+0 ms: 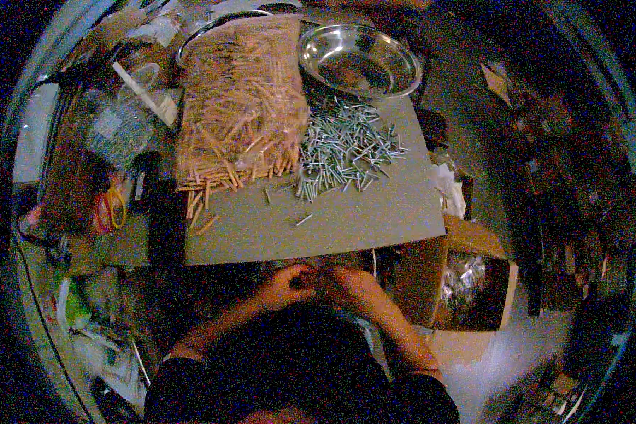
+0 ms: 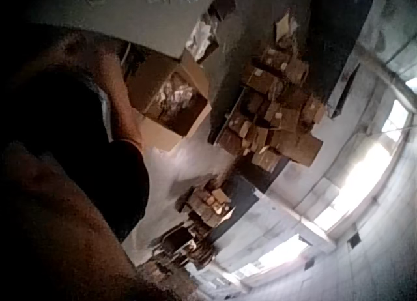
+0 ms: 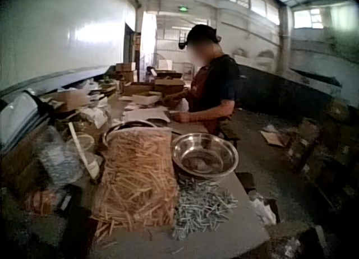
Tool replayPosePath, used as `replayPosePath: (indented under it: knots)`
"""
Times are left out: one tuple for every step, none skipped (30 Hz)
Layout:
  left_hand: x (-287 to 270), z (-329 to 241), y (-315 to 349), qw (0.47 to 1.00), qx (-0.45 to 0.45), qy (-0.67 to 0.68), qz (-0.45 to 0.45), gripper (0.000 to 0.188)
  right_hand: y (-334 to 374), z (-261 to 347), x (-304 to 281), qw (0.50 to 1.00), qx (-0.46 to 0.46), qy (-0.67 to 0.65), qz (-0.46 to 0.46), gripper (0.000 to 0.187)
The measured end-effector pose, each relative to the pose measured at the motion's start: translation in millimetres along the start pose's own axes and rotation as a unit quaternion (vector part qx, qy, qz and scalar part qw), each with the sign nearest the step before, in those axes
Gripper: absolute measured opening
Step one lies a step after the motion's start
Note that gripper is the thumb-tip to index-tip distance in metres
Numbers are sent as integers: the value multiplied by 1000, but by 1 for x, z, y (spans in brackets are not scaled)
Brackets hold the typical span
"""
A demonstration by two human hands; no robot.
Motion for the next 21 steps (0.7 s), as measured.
replayPosePath:
  knots:
    - [1, -17, 5, 999, -12, -20, 25, 29, -4, 3, 3, 1000, 3, -19, 8, 32]
    - [2, -25, 9, 998, -24, -39, 50, 30, -6, 8, 5, 999, 7, -39, 17, 31]
    - [2, -26, 12, 997, -26, -20, 65, 29, -7, 14, 5, 998, 11, -58, 27, 31]
    - [3, -27, 15, 996, -27, 0, 81, 28, -8, 26, -1, 999, -5, -44, 20, 31]
    - [4, -27, 20, 995, -28, 21, 92, 27, -9, 39, -3, 999, -8, -23, 42, 30]
    - [-3, -35, 23, 997, 11, 22, 67, 26, -11, 52, -9, 998, -8, -1, 61, 28]
    - [-9, -42, 27, 998, 50, 23, 40, 25, -13, 64, -15, 996, -9, 21, 81, 27]
    - [-14, -49, 33, 996, 89, 26, 10, 24, -16, 82, -28, 996, -42, 48, 70, 25]
    - [-18, -50, 36, 992, 109, 66, -8, 23, -18, 98, -42, 993, -72, 72, 54, 23]
    - [-23, -50, 39, 986, 129, 105, -27, 23, -23, 111, -53, 989, -103, 96, 39, 21]
    - [-27, -47, 42, 977, 151, 142, -48, 22, -32, 121, -62, 986, -133, 97, 7, 20]
    - [-25, -34, 41, 981, 126, 141, -53, 22, -44, 133, -69, 982, -161, 97, -26, 20]
    - [-22, -19, 40, 983, 101, 140, -59, 21, -55, 145, -73, 976, -189, 96, -58, 19]
    - [-20, -9, 39, 986, 74, 138, -60, 21, -73, 146, -64, 974, -189, 109, -62, 20]
    - [-15, -9, 35, 994, 58, 85, -28, 26, -92, 147, -52, 972, -185, 125, -67, 22]
    - [-10, -8, 32, 999, 41, 33, -1, 30, -104, 166, -44, 955, -235, 157, -95, 25]
    - [-11, -7, 29, 999, 50, 12, -10, 35, -112, 183, -35, 933, -283, 187, -124, 28]
    - [-12, -6, 30, 998, 58, -7, -24, 40, -121, 195, -20, 918, -299, 225, -131, 29]
    - [-15, -1, 28, 993, 95, 5, -74, 47, -128, 205, -6, 902, -313, 263, -139, 31]
    - [-24, -9, 32, 984, 131, 18, -122, 53, -130, 213, 2, 884, -327, 299, -147, 33]
    - [-22, -10, 33, 987, 126, 8, -98, 57, -135, 211, 10, 891, -308, 316, -104, 35]
Point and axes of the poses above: each hand's wrist, its own y-axis away from the middle knuckle, its own x-axis out of the palm, z = x × y, the point moved 10 cm from there along -y, towards the middle knuckle, and after that the axes turned 10 degrees about z, right-handed, at the moved point
